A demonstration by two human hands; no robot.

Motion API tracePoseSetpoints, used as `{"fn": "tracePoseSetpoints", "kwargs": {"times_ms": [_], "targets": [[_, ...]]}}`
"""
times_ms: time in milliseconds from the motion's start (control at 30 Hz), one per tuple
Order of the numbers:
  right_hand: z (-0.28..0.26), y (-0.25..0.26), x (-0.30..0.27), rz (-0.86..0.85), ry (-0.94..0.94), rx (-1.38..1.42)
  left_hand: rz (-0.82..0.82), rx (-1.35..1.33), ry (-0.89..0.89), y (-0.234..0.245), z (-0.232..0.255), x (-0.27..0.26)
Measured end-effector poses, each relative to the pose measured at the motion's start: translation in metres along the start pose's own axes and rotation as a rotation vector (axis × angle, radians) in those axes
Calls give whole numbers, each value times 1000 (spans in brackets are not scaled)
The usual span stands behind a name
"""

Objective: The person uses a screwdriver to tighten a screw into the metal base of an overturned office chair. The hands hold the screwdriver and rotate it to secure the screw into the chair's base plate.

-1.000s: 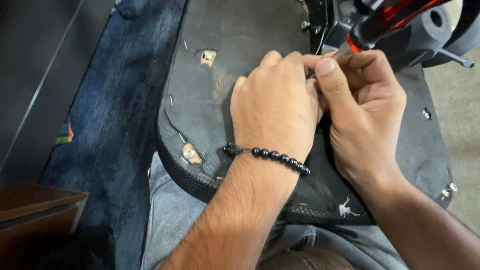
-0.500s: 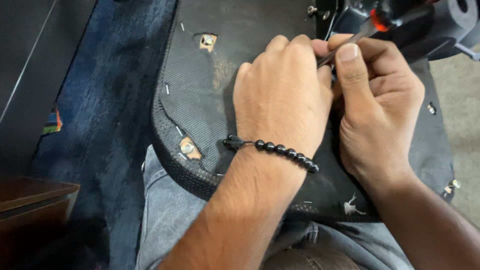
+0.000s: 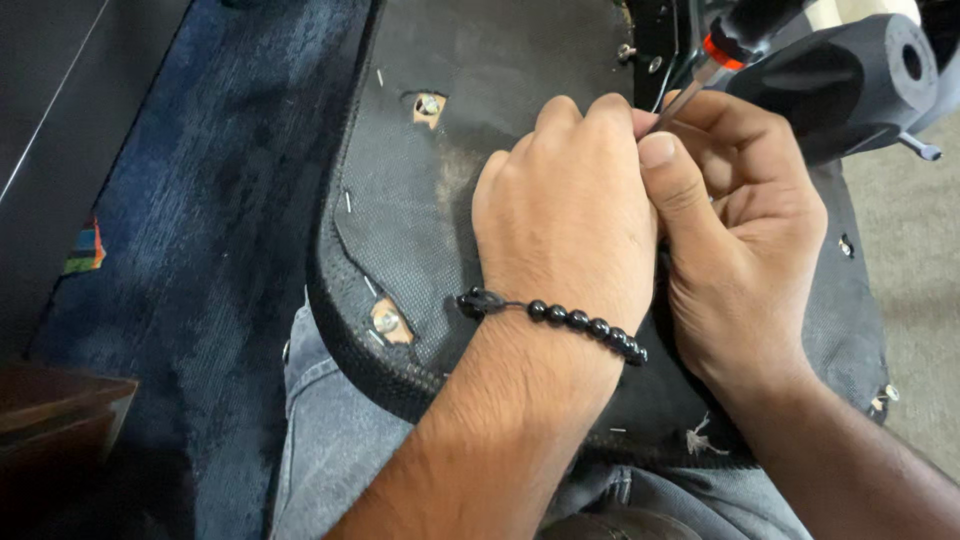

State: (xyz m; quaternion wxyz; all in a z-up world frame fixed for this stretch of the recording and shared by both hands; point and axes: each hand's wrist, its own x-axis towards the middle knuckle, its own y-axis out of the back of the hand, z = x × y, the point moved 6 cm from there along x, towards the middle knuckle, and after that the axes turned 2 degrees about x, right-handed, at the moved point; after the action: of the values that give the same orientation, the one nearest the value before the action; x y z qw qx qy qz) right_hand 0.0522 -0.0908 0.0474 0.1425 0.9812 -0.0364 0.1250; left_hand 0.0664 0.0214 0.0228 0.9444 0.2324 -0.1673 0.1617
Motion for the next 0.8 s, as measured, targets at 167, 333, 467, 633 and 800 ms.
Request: {"fn": "tracePoseSetpoints", "kwargs": {"times_ms": [167, 333, 467, 633, 800], "targets": [[5, 2, 1, -3, 37, 30, -8, 83, 17, -2, 3, 2], [11, 7, 3, 46, 56, 64, -41, 119, 11, -2, 2, 4], [11, 9, 3, 62, 51, 39, -35, 114, 2, 0, 2, 4], [11, 7, 3, 57, 75, 92, -47, 111, -5, 0, 1, 6], [10, 9, -1, 36, 83, 40, -76, 29, -7, 3, 2, 4]]}}
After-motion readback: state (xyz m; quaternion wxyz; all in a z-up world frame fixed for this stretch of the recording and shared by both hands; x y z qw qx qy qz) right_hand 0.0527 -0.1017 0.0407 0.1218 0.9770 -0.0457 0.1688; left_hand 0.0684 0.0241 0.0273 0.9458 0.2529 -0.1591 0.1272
